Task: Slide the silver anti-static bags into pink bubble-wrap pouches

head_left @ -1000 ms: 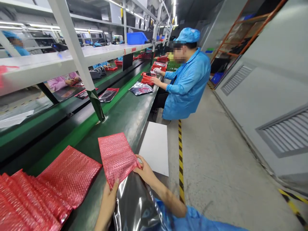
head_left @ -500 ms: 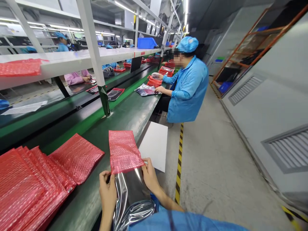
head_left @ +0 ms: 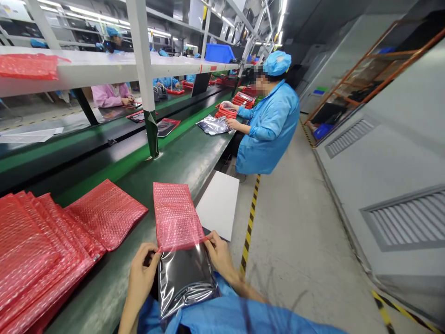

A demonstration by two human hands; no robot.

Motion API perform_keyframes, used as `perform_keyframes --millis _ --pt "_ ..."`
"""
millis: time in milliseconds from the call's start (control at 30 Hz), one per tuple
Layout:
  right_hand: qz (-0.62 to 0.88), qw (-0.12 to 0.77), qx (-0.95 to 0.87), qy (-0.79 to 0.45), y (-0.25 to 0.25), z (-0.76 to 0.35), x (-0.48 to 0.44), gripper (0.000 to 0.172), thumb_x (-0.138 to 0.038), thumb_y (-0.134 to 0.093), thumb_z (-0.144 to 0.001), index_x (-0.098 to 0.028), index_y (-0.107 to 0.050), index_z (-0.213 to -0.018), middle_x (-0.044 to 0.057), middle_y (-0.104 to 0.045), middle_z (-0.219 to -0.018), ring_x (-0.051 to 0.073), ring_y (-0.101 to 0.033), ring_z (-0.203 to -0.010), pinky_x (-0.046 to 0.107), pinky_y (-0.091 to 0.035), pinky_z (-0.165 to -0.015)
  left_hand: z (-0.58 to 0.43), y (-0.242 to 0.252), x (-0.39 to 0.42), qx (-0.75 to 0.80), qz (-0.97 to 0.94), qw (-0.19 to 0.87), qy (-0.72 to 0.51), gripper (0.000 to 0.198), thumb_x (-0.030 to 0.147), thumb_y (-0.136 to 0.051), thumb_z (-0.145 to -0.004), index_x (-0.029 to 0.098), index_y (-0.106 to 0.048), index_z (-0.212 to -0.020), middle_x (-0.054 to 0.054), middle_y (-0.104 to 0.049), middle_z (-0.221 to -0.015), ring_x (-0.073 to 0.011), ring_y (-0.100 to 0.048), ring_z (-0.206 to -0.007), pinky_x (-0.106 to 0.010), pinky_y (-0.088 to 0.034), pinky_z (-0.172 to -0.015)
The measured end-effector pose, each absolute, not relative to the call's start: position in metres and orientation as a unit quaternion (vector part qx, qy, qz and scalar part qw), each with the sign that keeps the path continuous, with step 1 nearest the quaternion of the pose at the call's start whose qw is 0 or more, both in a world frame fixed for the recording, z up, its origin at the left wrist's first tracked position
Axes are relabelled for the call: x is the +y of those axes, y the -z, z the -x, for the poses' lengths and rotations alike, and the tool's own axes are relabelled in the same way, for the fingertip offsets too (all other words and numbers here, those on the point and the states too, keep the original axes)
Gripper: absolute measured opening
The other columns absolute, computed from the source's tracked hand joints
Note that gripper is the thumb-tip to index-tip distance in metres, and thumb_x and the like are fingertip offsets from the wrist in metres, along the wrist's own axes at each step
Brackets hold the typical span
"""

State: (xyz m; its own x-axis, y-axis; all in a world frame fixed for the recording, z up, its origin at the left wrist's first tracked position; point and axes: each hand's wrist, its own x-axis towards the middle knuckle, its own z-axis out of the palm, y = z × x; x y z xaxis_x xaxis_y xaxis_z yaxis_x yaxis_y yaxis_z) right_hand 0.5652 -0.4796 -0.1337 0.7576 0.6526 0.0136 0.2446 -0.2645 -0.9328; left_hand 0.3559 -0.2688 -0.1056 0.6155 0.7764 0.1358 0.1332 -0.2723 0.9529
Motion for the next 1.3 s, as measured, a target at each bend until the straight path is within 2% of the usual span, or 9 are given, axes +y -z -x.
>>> perform_keyframes --millis 133,233,333,533,733,933,1100,1200,1300 --pt "0.769 0.475 -0.355 -0.237 0.134 -0.561 -0.503 0.033 -0.052 -0.054 -0.11 -0.024 -0.06 -0.095 0.0 -0.069 -0.079 0.019 -0.064 -0.071 0.03 -0.043 -0.07 -0.332 0.093 -0.27 0.273 -0.74 0.564 -0.242 0.039 0.06 -0.075 -0.094 0.023 -0.075 -0.082 -0.006 -0.067 -0.091 -0.0225 -0.064 -0.082 -0.029 -0.051 -0.072" --pt "0.764 0.453 -0.367 -0.277 0.133 -0.556 -0.525 0.036 -0.056 -0.054 -0.109 -0.024 -0.055 -0.093 -0.003 -0.064 -0.072 0.016 -0.059 -0.065 0.027 -0.041 -0.065 -0.313 0.086 -0.279 0.252 -0.744 0.596 -0.167 0.038 0.057 -0.073 -0.098 0.021 -0.077 -0.086 -0.006 -0.065 -0.095 -0.02 -0.061 -0.082 -0.027 -0.049 -0.073" --pt "0.753 0.435 -0.372 -0.324 0.124 -0.552 -0.546 0.038 -0.059 -0.05 -0.111 -0.024 -0.055 -0.095 -0.002 -0.065 -0.074 0.016 -0.059 -0.067 0.027 -0.042 -0.065 -0.3 0.077 -0.293 0.252 -0.732 0.621 -0.125 0.041 0.058 -0.072 -0.099 0.02 -0.076 -0.083 -0.006 -0.062 -0.092 -0.0192 -0.058 -0.081 -0.027 -0.047 -0.074" --pt "0.724 0.418 -0.391 -0.385 0.115 -0.543 -0.576 0.043 -0.066 -0.051 -0.107 -0.027 -0.051 -0.092 -0.002 -0.06 -0.069 0.017 -0.052 -0.062 0.032 -0.038 -0.064 -0.288 0.054 -0.324 0.265 -0.696 0.661 -0.092 0.044 0.061 -0.073 -0.097 0.021 -0.074 -0.079 -0.006 -0.062 -0.092 -0.0208 -0.06 -0.081 -0.029 -0.05 -0.076" --pt "0.705 0.428 -0.356 -0.439 0.114 -0.541 -0.589 0.043 -0.068 -0.061 -0.1 -0.028 -0.053 -0.088 -0.001 -0.062 -0.071 0.02 -0.053 -0.063 0.033 -0.038 -0.064 -0.273 0.047 -0.346 0.291 -0.654 0.694 -0.081 0.044 0.06 -0.072 -0.098 0.02 -0.074 -0.08 -0.007 -0.062 -0.093 -0.0222 -0.061 -0.085 -0.031 -0.052 -0.079" --pt "0.659 0.439 -0.311 -0.525 0.069 -0.547 -0.595 0.045 -0.063 -0.078 -0.089 -0.028 -0.051 -0.083 -0.004 -0.055 -0.075 0.017 -0.044 -0.068 0.031 -0.036 -0.065 -0.27 0.033 -0.351 0.242 -0.625 0.739 -0.07 0.041 0.058 -0.073 -0.099 0.022 -0.073 -0.078 -0.006 -0.063 -0.089 -0.0212 -0.059 -0.08 -0.033 -0.052 -0.076" --pt "0.65 0.398 -0.327 -0.558 0.016 -0.572 -0.599 0.038 -0.063 -0.077 -0.091 -0.031 -0.059 -0.084 -0.001 -0.057 -0.079 0.021 -0.049 -0.075 0.036 -0.04 -0.073 -0.282 0.003 -0.35 0.226 -0.587 0.775 -0.059 0.044 0.059 -0.075 -0.098 0.02 -0.07 -0.079 -0.006 -0.06 -0.089 -0.0192 -0.056 -0.081 -0.031 -0.048 -0.077" --pt "0.659 0.43 -0.311 -0.533 -0.008 -0.578 -0.608 0.037 -0.066 -0.077 -0.089 -0.034 -0.062 -0.08 0.001 -0.056 -0.072 0.024 -0.051 -0.068 0.04 -0.041 -0.068 -0.294 -0.035 -0.348 0.224 -0.553 0.797 -0.092 0.044 0.056 -0.077 -0.098 0.018 -0.066 -0.078 -0.005 -0.058 -0.088 -0.017 -0.054 -0.082 -0.028 -0.045 -0.076" --pt "0.668 0.534 -0.257 -0.45 -0.029 -0.581 -0.605 0.045 -0.075 -0.074 -0.083 -0.035 -0.058 -0.071 0.003 -0.053 -0.064 0.029 -0.05 -0.061 0.042 -0.041 -0.057 -0.306 -0.076 -0.34 0.21 -0.528 0.813 -0.126 0.042 0.051 -0.081 -0.097 0.017 -0.065 -0.078 -0.003 -0.055 -0.087 -0.0139 -0.05 -0.079 -0.026 -0.041 -0.072"
